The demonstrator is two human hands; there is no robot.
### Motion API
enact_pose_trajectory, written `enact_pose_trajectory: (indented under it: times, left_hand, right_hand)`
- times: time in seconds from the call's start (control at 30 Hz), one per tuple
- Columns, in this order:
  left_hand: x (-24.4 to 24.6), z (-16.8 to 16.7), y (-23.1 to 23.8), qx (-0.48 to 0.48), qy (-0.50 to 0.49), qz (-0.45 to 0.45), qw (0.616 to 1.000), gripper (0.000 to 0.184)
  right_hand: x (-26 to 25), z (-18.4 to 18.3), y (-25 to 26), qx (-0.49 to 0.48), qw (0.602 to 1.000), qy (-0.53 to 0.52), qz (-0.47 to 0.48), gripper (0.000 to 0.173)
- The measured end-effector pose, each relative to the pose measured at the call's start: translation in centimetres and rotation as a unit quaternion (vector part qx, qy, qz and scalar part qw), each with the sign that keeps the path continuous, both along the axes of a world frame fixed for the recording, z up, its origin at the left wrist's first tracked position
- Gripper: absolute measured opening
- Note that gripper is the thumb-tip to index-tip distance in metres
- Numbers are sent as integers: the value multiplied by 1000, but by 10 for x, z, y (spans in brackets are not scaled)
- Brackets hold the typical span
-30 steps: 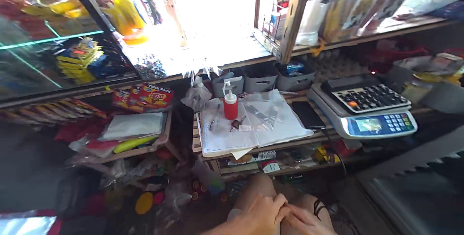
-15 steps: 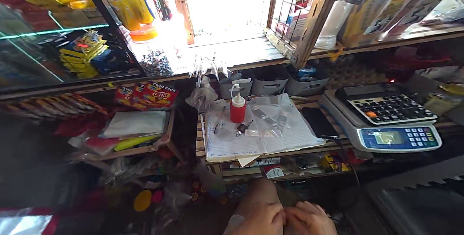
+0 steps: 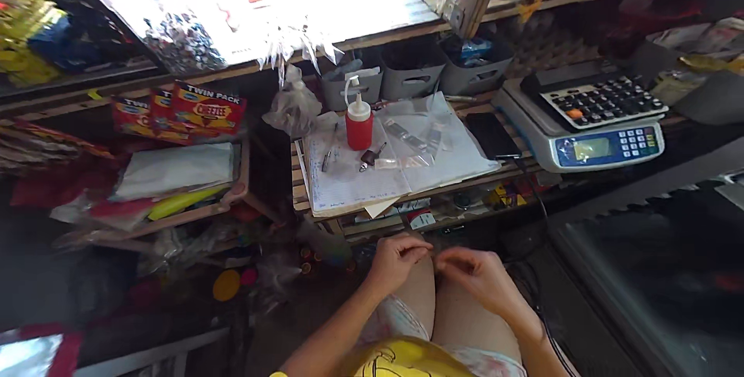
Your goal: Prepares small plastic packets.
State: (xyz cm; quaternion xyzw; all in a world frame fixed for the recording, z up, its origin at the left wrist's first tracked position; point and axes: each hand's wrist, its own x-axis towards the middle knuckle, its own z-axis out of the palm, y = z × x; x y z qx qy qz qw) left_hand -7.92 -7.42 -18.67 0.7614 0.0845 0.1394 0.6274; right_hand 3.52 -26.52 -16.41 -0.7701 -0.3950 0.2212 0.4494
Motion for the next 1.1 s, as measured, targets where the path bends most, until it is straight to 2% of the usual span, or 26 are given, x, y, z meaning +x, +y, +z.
enact_pose_trajectory:
  times: [0.03,0.1,0.17,0.23,0.3,0.4,0.43,0.47,0.5,0.57,0.6,0.63,0.7,0.77,0.83,0.9,0.97,1.03,1.07,1.1]
  left_hand:
    - [-1,4,-11,10,-31,44,998,14]
    - [-3,5,-37,30,-93,97,990,13]
    - [-3,-4,-56,53,-133,119,982,14]
    - [-3,-20,-62,71,-146,145,976,13]
    - [-3,-32,-60,76,-138,162,974,12]
    - [-9,-36,-54,66,-103,117,986,9]
    - [-11,-35,-50,51,-85,86,991,8]
    - [-12,-33,-44,32,-63,49,996,8]
    - [-13,-32,-38,18,-43,7,999,9]
    - [-15,-34,-25,12,-29,-57,998,13]
    - [-16,-35,-22,20,-25,-83,996,16]
    - [-17,-36,-21,29,-17,-97,995,18]
    - [-22,-36,-27,35,7,-87,996,20]
    - [-24,-41,-32,43,17,-50,998,20]
    - [-25,-57,-29,90,27,-28,995,19]
    - [-27,-69,-22,148,44,-30,987,19]
    - [-25,-61,-21,199,60,-51,977,35]
    - [-25,-44,-28,210,45,-62,975,53]
    - [-25,-35,-33,210,30,-57,976,48]
    - [-25,-27,-38,214,14,-43,976,35]
  right_hand:
    - [-4,-2,5,37,997,12,-73,15]
    - [-14,-5,16,120,971,106,-175,13]
    - [-22,-7,22,176,920,253,-243,12]
    - [-28,-10,24,192,852,400,-279,11]
    - [-34,-18,23,175,800,496,-288,14]
    - [-42,-30,19,152,744,572,-309,11]
    - [-42,-34,17,149,741,575,-312,9]
    - [-42,-38,14,145,754,565,-302,11]
    - [-39,-39,10,136,790,531,-275,12]
    - [-33,-37,0,104,888,405,-189,14]
    - [-32,-34,-2,92,920,348,-155,16]
    - [-31,-31,-4,89,935,316,-132,18]
    - [-34,-29,-4,116,936,304,-132,21]
    - [-34,-22,-4,169,916,326,-160,20]
    - [-33,-14,-7,241,884,353,-190,20]
    - [-37,-11,-7,278,869,357,-198,20]
    - [-43,-15,-5,266,879,345,-192,19]
    - [-45,-15,-2,232,902,310,-189,21]
    - [-45,-15,-1,222,908,299,-189,22]
    - [-45,-15,0,216,911,296,-189,23]
